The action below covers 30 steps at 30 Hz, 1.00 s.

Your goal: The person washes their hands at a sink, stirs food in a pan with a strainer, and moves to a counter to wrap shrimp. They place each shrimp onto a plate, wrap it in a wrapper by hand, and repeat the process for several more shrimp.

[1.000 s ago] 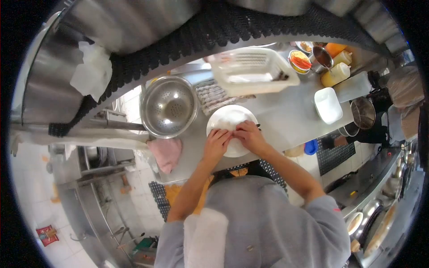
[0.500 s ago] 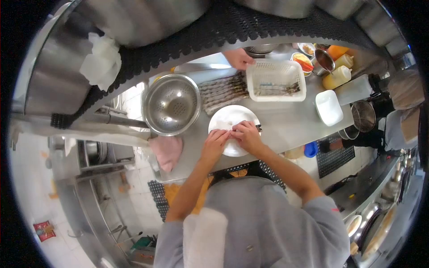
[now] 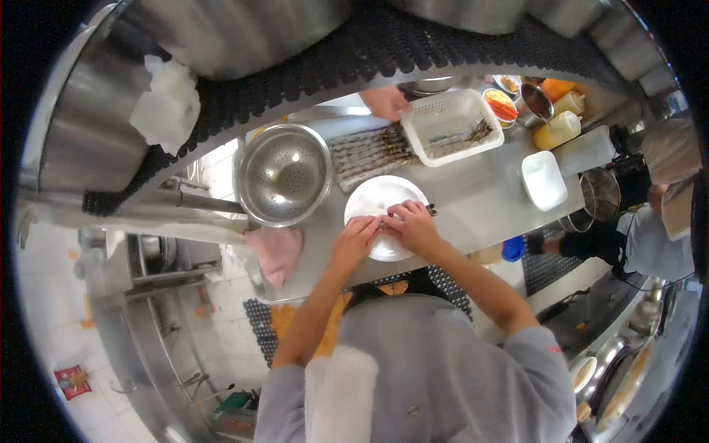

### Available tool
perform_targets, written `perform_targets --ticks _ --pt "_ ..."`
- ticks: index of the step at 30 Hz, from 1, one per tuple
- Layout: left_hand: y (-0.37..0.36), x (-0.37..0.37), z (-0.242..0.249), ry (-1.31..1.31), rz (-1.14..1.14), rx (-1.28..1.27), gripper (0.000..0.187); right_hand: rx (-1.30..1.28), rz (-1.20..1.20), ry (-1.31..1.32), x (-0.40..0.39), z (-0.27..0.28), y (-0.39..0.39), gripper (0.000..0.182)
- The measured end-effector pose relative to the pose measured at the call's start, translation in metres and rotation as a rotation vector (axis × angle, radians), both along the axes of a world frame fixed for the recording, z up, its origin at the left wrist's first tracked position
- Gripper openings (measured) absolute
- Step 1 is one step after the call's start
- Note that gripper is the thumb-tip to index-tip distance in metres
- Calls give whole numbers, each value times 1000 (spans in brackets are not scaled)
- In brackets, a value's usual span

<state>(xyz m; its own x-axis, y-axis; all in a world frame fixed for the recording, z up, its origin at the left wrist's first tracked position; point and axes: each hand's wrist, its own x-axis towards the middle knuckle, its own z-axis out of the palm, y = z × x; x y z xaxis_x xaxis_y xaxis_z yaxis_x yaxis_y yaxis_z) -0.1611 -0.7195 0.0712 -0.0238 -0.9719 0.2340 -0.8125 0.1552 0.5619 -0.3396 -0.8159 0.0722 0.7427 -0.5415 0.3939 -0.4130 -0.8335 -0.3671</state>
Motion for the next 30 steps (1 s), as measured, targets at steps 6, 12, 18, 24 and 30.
perform_targets --ticks 6,12,18,24,30 --pt "-1 3 -10 -18 -12 0 33 -11 32 -48 4 -21 -1 20" --pt "-2 6 3 39 42 -29 29 -16 -1 22 5 -10 0 22" --pt "10 11 -3 57 29 -9 26 20 85 -16 13 -15 4 21" --pt "8 13 4 20 -2 -44 25 41 77 8 16 -16 5 22" --pt "11 17 -2 87 26 -43 23 22 68 -20 19 -15 6 25"
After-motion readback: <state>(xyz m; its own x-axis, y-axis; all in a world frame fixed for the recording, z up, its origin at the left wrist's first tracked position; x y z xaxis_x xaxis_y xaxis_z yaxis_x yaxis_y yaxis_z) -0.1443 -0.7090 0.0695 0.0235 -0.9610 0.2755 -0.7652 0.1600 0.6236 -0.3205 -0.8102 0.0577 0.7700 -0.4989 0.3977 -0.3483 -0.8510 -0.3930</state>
